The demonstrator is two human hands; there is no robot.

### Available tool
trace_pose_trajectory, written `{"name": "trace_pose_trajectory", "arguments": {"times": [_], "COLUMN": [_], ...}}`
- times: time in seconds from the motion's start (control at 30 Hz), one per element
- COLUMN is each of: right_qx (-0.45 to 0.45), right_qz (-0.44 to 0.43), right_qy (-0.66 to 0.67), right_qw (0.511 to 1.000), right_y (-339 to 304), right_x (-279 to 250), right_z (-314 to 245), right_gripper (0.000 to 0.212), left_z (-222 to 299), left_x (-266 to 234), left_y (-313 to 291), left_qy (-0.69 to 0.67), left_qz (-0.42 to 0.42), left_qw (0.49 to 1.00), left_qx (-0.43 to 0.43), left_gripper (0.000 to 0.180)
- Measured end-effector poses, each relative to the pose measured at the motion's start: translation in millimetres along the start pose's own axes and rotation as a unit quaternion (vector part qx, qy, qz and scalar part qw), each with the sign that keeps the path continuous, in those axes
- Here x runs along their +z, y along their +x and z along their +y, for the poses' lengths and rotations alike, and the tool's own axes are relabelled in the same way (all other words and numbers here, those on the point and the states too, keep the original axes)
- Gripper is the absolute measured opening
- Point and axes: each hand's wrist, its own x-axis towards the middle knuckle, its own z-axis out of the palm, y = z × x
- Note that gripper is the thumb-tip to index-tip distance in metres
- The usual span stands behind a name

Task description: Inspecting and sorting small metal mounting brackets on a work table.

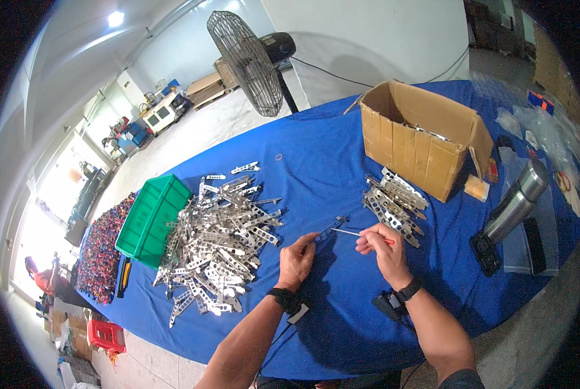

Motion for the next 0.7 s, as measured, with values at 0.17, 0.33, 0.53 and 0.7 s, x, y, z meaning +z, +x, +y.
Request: {"name": "trace_pose_trajectory", "arguments": {"times": [0.17,0.33,0.53,0.7], "right_qx": [0.02,0.008,-0.006,0.003], "right_qz": [-0.024,-0.04,-0.037,-0.037], "right_qy": [0.007,-0.011,0.009,0.001], "right_qw": [0.999,0.999,0.999,0.999], "right_y": [0.0,0.0,0.0,0.8], "right_x": [8.5,6.3,9.2,5.1], "right_z": [6.0,11.5,11.9,7.0], "right_gripper": [0.022,0.024,0.023,0.022], "left_z": [1.8,2.8,2.3,-2.2], "left_x": [-1.4,-0.5,-0.5,0.4], "left_y": [-0.7,-0.4,-1.2,-0.4], "left_qy": [0.005,-0.001,-0.006,0.005], "left_qz": [0.002,0.005,-0.003,-0.001], "left_qw": [1.0,1.0,1.0,1.0], "left_qx": [0.003,0.009,-0.006,-0.005], "left_gripper": [0.027,0.026,0.026,0.027]}}
